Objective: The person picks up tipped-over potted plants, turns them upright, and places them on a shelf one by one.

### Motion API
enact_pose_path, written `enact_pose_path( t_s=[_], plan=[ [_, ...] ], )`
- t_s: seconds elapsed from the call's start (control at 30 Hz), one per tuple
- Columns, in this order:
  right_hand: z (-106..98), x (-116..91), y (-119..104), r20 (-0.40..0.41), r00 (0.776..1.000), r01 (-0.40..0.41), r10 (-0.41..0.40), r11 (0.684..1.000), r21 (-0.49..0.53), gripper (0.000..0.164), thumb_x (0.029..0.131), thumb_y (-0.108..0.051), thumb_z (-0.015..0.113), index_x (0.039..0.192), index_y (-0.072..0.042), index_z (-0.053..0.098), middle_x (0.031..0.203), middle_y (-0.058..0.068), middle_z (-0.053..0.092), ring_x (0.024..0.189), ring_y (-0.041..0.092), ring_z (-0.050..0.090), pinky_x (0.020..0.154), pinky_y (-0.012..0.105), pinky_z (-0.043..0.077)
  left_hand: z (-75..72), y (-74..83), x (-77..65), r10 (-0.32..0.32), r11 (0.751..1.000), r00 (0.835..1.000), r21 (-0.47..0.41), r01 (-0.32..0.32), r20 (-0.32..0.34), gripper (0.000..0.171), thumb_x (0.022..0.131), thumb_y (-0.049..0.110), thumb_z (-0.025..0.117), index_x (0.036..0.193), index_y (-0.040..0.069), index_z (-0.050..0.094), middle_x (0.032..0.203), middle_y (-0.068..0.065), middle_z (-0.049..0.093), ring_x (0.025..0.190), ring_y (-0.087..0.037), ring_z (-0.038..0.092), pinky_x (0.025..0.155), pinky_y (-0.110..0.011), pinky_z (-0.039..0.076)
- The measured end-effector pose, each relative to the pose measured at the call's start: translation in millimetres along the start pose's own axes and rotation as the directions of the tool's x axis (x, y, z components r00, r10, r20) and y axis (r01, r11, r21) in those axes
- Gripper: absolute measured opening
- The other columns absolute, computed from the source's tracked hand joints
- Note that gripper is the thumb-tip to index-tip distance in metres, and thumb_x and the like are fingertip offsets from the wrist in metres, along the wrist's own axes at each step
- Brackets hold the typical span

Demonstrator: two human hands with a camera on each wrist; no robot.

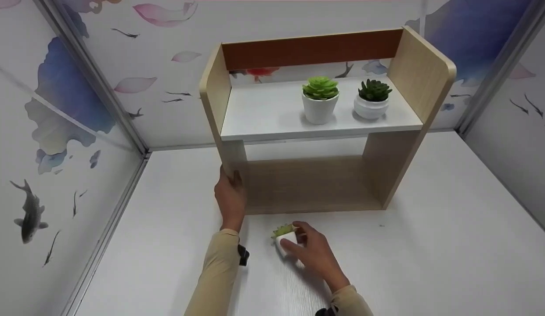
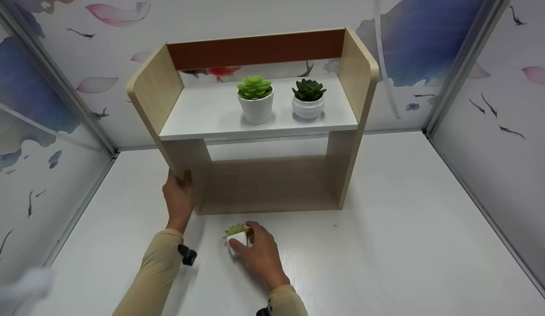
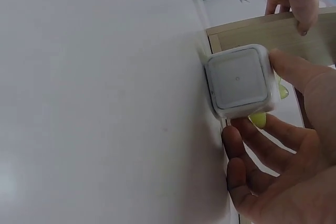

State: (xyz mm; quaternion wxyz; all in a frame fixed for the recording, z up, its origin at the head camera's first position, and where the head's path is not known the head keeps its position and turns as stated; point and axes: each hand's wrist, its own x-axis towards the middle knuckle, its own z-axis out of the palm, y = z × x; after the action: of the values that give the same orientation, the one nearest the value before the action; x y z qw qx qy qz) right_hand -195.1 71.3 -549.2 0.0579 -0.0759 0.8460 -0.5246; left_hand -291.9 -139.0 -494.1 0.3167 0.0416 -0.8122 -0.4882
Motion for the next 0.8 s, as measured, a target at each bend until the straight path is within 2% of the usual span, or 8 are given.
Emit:
enact_pose_path(
  t_s=[0.17, 0.4, 0.63, 0.8],
  plan=[
    [1.9, 1.6, -4.3, -0.002, 0.999, -0.048, 0.048, 0.998, -0.035, 0.075, 0.085, -0.047, 0.082, 0.139, 0.0, 0.056, 0.117, 0.011, 0.066, 0.102, 0.022, 0.061, 0.086, 0.043, 0.054, 0.3, 0.2, 0.3, -0.005, 1.0, 1.0, -0.007, 0.005, -0.007, 0.043, 0.105, 0.006, 0.057, 0.146, -0.001, 0.049, 0.14, -0.022, 0.062, 0.13, -0.032, 0.061, 0.104, -0.046, 0.052],
    [2.4, 1.6, -4.9, -0.011, 0.997, -0.072, 0.071, 0.996, -0.057, 0.07, 0.085, -0.044, 0.083, 0.136, -0.002, 0.06, 0.113, 0.01, 0.067, 0.096, 0.02, 0.061, 0.079, 0.036, 0.053, 1.1, 0.0, 0.1, -0.013, 1.0, 1.0, -0.016, 0.013, 0.004, 0.044, 0.106, 0.009, 0.055, 0.149, 0.0, 0.047, 0.142, -0.02, 0.061, 0.131, -0.03, 0.06, 0.106, -0.045, 0.051],
    [4.0, 0.3, -1.8, -0.034, 0.997, -0.064, 0.063, 0.997, -0.037, 0.068, 0.084, -0.043, 0.084, 0.135, -0.004, 0.062, 0.117, 0.012, 0.07, 0.098, 0.021, 0.064, 0.082, 0.04, 0.055, 0.4, 0.8, 0.3, -0.006, 1.0, 1.0, -0.009, 0.006, -0.002, 0.043, 0.107, 0.01, 0.055, 0.148, 0.0, 0.048, 0.142, -0.021, 0.061, 0.131, -0.031, 0.06, 0.106, -0.045, 0.051],
    [5.0, -1.8, 0.1, -0.044, 0.998, -0.047, 0.046, 0.999, -0.018, 0.068, 0.083, -0.041, 0.085, 0.136, -0.004, 0.061, 0.115, 0.011, 0.07, 0.095, 0.019, 0.061, 0.08, 0.037, 0.053, 0.0, -0.6, -0.8, -0.018, 1.0, 1.0, -0.015, 0.018, 0.009, 0.044, 0.107, 0.01, 0.055, 0.149, 0.0, 0.047, 0.143, -0.02, 0.06, 0.132, -0.03, 0.059, 0.105, -0.045, 0.052]
  ],
)
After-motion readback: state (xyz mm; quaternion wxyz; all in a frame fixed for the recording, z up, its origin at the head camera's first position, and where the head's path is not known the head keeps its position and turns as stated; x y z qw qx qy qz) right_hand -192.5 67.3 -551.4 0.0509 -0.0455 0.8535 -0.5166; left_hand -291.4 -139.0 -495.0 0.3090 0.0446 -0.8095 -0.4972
